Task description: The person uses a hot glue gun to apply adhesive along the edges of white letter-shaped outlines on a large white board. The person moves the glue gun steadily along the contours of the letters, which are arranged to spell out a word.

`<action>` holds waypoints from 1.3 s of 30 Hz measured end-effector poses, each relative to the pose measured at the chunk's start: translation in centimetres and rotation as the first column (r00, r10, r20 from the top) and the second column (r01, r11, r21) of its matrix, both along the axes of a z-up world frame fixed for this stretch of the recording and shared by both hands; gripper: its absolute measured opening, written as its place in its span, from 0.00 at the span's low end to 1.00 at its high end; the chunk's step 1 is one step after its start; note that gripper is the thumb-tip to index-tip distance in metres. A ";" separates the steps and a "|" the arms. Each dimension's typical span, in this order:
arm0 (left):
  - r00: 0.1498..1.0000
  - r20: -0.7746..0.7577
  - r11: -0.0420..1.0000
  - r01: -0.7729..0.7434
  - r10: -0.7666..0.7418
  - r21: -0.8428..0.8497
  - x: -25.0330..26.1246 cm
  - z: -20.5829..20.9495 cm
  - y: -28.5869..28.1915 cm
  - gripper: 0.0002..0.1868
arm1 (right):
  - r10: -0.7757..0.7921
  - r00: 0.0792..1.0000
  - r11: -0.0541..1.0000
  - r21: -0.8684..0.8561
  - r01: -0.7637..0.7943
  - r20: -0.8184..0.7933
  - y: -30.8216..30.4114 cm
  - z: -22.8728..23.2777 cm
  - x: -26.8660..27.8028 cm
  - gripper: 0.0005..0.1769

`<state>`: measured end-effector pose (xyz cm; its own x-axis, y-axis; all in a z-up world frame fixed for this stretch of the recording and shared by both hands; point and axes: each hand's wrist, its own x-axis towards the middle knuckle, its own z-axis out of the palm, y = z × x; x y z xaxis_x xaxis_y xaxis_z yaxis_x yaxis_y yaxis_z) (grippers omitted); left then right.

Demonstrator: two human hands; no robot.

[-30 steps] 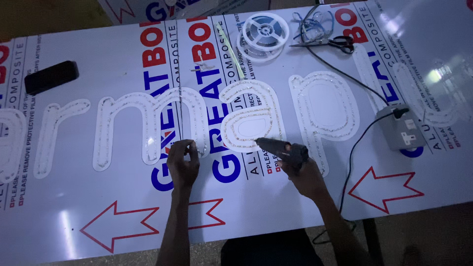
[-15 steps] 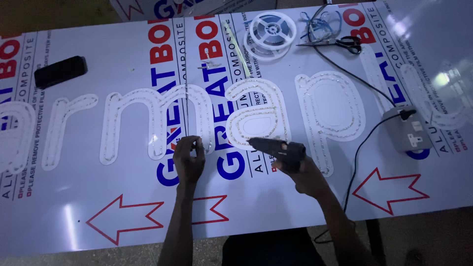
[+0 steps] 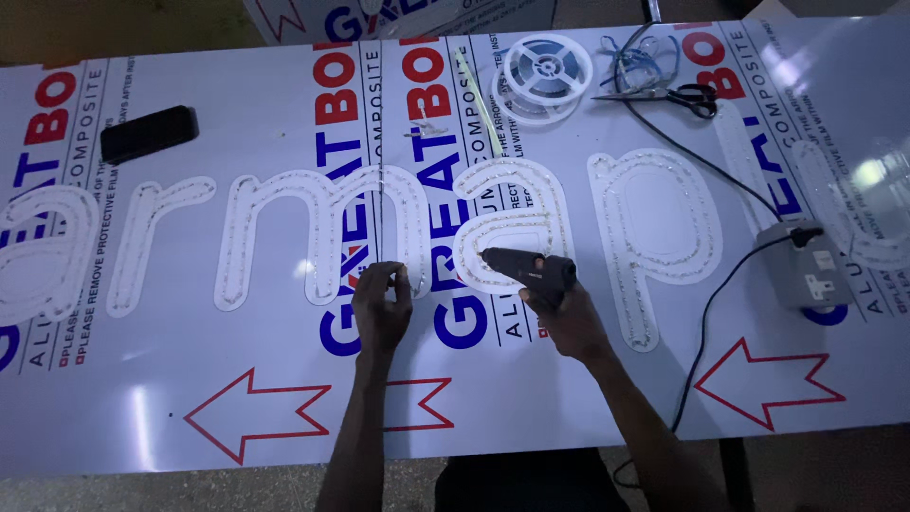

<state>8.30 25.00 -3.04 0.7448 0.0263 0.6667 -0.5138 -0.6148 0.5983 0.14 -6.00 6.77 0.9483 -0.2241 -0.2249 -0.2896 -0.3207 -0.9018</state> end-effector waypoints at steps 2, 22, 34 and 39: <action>0.999 -0.003 0.999 0.036 -0.036 -0.008 0.3 -0.3 0.1 0.04 | 0.063 0.998 0.998 0.026 -0.063 -0.015 -0.3 0.6 1.0 0.24; 0.999 -0.032 1.000 0.027 -0.027 -0.005 -0.2 1.3 -0.4 0.04 | 0.069 0.994 0.992 -0.108 -0.059 0.086 0.5 -0.1 0.1 0.26; 1.000 -0.010 1.000 0.014 -0.014 0.004 0.3 0.0 -0.1 0.04 | 0.159 0.984 0.987 -0.019 -0.161 -0.082 0.2 2.7 -0.9 0.12; 1.000 -0.013 0.999 0.020 -0.020 -0.028 0.6 -1.3 -0.1 0.04 | 0.171 0.976 0.985 0.004 -0.172 -0.137 -0.3 1.7 -1.8 0.16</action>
